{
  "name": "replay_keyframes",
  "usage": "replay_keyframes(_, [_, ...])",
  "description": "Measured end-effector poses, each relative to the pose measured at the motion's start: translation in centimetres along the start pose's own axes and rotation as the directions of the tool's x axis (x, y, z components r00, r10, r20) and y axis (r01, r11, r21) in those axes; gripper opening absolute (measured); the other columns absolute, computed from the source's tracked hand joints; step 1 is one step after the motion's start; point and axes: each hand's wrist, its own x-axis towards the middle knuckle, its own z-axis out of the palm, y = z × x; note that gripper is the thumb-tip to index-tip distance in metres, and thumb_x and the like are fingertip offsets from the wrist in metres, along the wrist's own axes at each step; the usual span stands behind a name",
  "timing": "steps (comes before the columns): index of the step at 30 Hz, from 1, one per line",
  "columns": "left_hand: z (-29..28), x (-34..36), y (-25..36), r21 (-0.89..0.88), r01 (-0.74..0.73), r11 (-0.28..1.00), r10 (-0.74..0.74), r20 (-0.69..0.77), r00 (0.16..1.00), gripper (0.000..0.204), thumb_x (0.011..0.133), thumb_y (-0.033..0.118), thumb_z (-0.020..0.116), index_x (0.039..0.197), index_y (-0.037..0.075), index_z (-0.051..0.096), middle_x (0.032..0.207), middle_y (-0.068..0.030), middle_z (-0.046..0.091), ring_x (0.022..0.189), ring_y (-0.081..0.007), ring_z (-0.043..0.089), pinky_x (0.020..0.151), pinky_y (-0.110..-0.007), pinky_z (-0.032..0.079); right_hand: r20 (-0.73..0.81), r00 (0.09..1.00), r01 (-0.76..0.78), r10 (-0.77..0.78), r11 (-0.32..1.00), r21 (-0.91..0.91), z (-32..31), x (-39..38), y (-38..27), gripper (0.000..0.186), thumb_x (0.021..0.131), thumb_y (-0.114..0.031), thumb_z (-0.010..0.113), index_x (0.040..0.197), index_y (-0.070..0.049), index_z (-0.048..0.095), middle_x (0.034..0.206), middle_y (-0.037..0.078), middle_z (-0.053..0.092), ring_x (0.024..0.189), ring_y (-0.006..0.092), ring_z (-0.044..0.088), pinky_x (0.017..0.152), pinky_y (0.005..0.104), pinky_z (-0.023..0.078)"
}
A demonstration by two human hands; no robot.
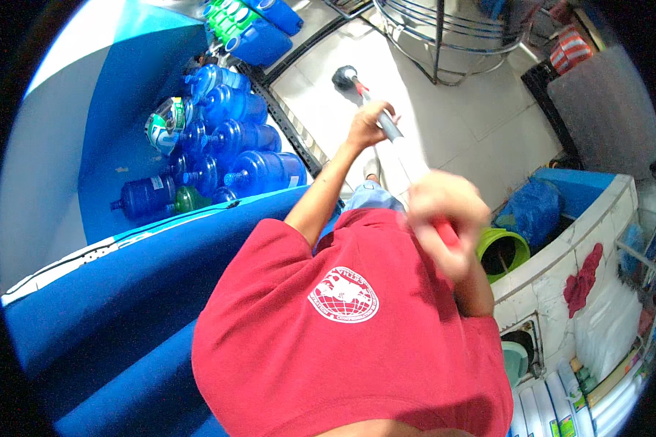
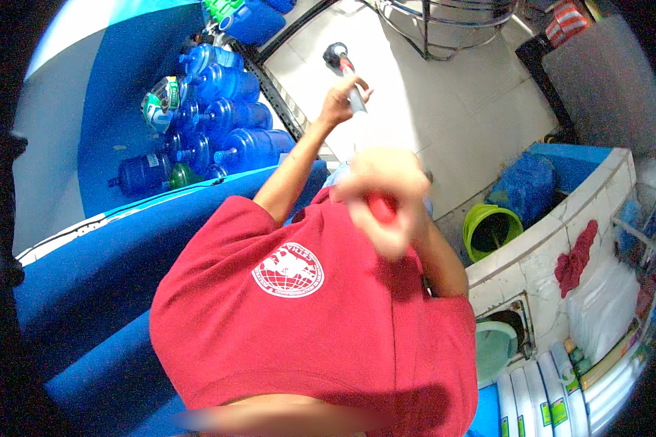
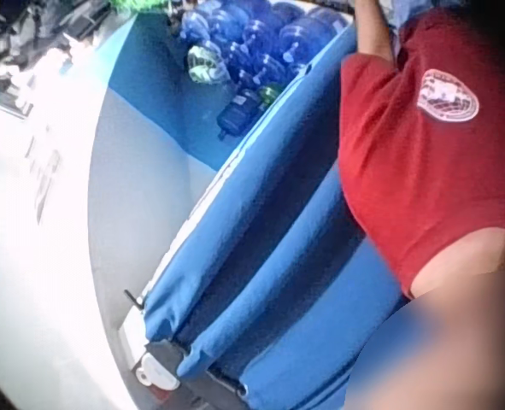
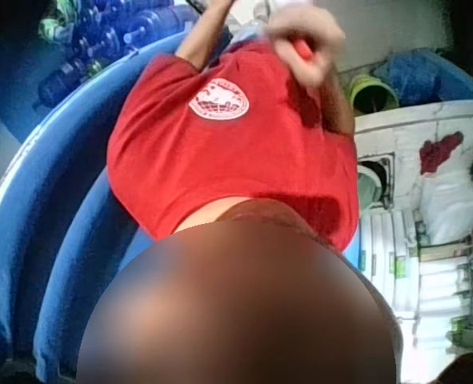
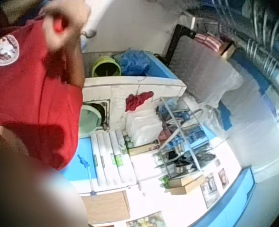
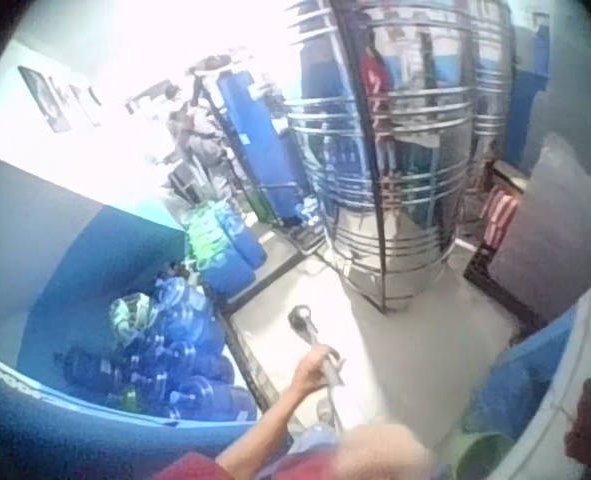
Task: The person mops the tiled floor using a mop, moving it back and forth across the area. The person navigates around stacked water jugs and a large stainless steel tank while continuing to mop.
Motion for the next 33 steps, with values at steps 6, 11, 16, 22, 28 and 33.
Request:
replay_keyframes(6, [0.5,-1.3,1.4,0.017,-0.099,0.995,0.087,0.348,0.934,0.03,0.085,0.017,0.057,0.058,0.008,0.051,0.054,-0.0109,0.053,0.051,-0.03,0.055,0.05,-0.04,0.044,0.333,0.942,0.041,-0.05,0.999,0.033,0.8,2.9,-1.7,0.027,0.055,-0.012,0.059,0.079,0.0,0.066,0.051,0.004,0.047,0.04,0.0193,0.044,0.041,0.0328,0.035])
replay_keyframes(11, [1.2,-2.4,-5.0,-0.023,-0.158,0.987,0.158,0.292,0.943,0.033,0.087,0.021,0.058,0.057,0.01,0.049,0.053,-0.0113,0.052,0.05,-0.0326,0.055,0.05,-0.044,0.044,0.168,0.986,-0.021,0.015,0.999,0.032,3.6,1.0,3.2,0.025,0.055,-0.015,0.053,0.071,0.0,0.065,0.051,0.004,0.047,0.042,0.0215,0.047,0.044,0.0329,0.042])
replay_keyframes(16, [-0.4,0.1,-14.6,0.218,0.034,0.975,-0.118,0.386,0.915,0.016,0.078,0.025,0.062,0.074,0.01,0.061,0.077,-0.0153,0.062,0.081,-0.0336,0.062,0.072,-0.044,0.05,-0.126,0.979,-0.169,0.157,0.982,-0.09,5.9,0.7,11.3,0.022,0.065,-0.016,0.047,0.068,0.001,0.06,0.051,0.006,0.045,0.043,0.0189,0.043,0.049,0.0323,0.038])
replay_keyframes(22, [-7.5,3.0,-19.5,0.115,0.12,0.986,-0.118,-0.026,0.993,0.028,0.077,0.025,0.07,0.095,0.007,0.059,0.098,-0.0129,0.061,0.092,-0.0313,0.06,0.079,-0.043,0.048,-0.099,0.994,-0.06,0.047,0.99,-0.127,11.6,5.4,9.6,0.02,0.07,-0.014,0.048,0.071,0.0,0.062,0.052,0.006,0.047,0.044,0.0177,0.043,0.046,0.0324,0.036])
replay_keyframes(28, [-6.8,4.0,-15.5,-0.14,-0.156,0.978,0.166,0.061,0.984,0.023,0.079,0.01,0.068,0.063,0.007,0.051,0.056,-0.0114,0.052,0.052,-0.0293,0.056,0.05,-0.038,0.044,0.259,0.889,0.376,-0.377,0.925,0.054,12.5,12.9,-0.1,0.003,0.056,-0.007,0.062,0.059,-0.009,0.061,0.046,-0.001,0.041,0.039,0.0107,0.045,0.034,0.0254,0.033])
replay_keyframes(33, [-3.7,2.5,-18.9,-0.052,-0.035,0.998,0.056,0.466,0.883,0.033,0.086,0.025,0.064,0.063,0.008,0.048,0.064,-0.0125,0.056,0.064,-0.0316,0.059,0.058,-0.042,0.046,0.552,0.834,0.074,0.005,0.99,-0.121,14.5,14.4,6.6,0.012,0.066,-0.011,0.063,0.062,-0.001,0.059,0.049,0.0,0.043,0.041,0.0141,0.044,0.04,0.0296,0.038])
